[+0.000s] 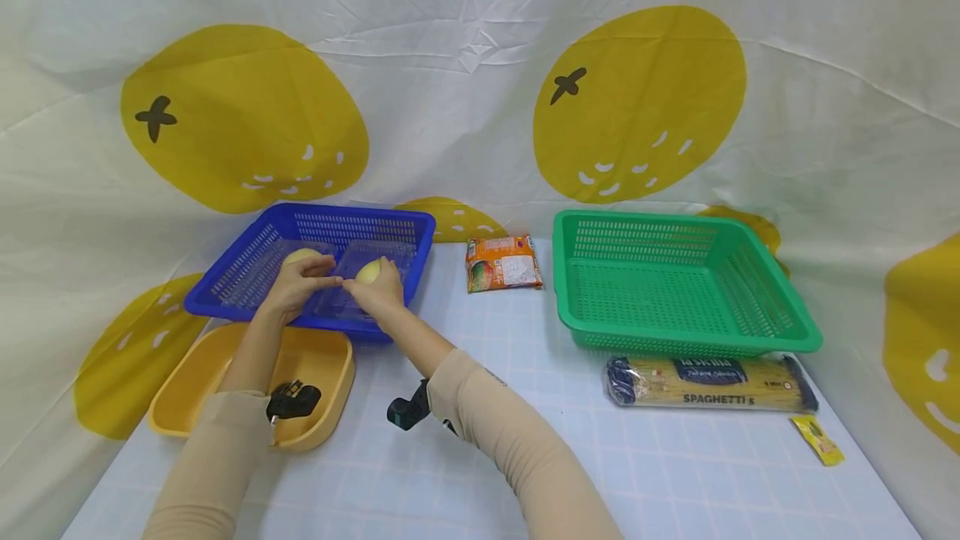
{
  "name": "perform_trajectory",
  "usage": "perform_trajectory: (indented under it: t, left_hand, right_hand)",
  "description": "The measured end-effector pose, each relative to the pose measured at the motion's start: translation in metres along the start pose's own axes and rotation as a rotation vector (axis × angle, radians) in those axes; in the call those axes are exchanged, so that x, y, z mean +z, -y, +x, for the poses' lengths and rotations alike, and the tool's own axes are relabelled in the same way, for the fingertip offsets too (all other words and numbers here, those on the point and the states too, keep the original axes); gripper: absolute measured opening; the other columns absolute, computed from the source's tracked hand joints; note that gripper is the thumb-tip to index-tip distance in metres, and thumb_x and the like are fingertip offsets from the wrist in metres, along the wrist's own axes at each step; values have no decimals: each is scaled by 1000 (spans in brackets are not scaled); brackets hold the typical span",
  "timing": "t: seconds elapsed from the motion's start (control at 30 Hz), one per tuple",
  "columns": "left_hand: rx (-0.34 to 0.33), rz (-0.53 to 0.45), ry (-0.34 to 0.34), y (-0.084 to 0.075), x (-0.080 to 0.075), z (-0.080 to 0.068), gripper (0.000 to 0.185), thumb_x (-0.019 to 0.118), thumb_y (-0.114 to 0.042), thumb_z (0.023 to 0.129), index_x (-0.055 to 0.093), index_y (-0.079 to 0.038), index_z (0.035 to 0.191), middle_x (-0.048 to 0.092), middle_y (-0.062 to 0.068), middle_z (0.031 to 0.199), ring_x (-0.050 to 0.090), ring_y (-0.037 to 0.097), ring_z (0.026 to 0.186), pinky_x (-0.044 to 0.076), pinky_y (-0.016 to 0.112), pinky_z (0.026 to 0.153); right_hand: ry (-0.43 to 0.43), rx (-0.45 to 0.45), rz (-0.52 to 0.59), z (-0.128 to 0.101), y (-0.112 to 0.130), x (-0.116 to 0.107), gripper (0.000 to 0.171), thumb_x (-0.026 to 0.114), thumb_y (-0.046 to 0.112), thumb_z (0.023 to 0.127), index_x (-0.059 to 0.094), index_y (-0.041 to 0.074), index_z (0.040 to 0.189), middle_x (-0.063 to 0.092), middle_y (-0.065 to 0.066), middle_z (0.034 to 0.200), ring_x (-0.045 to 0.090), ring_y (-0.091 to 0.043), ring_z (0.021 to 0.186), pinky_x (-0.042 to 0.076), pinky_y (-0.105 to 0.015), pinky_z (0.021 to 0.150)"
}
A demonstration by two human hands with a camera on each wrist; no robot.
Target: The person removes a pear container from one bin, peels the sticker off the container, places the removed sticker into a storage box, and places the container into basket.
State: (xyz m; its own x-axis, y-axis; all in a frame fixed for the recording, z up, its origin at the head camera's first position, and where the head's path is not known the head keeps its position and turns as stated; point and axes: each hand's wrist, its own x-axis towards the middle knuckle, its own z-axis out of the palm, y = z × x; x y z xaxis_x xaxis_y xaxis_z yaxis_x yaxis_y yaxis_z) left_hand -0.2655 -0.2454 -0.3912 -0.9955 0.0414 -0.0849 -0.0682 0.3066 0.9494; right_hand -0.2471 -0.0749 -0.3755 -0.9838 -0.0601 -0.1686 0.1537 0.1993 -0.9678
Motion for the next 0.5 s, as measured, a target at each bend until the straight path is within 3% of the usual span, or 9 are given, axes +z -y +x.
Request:
perform_trajectory:
  t: [0.23, 0.37, 0.5]
  left_hand:
    - [69, -116, -106, 0, 6, -4, 65, 65, -6, 87, 33, 6, 142, 38, 28, 142, 35, 36, 133, 30, 44, 109]
    - [122, -169, -177, -7, 12, -11, 58, 65, -5, 87, 40, 5, 138, 44, 27, 138, 45, 32, 127, 42, 28, 101]
    - [163, -174, -212, -14, 21, -18, 56, 67, -9, 87, 44, 3, 136, 49, 24, 135, 53, 25, 120, 47, 16, 89]
  right_hand:
    - [71, -120, 37, -3, -6, -24, 77, 70, 19, 82, 30, 3, 146, 29, -15, 151, 30, -31, 137, 30, -41, 110]
    - [150, -203, 134, -10, -11, -44, 77, 66, 13, 86, 22, -1, 147, 23, -17, 153, 24, -31, 140, 27, -41, 111]
    - [169, -265, 157, -17, -18, -67, 77, 66, 9, 86, 20, -2, 147, 22, -19, 153, 24, -31, 140, 28, -41, 111]
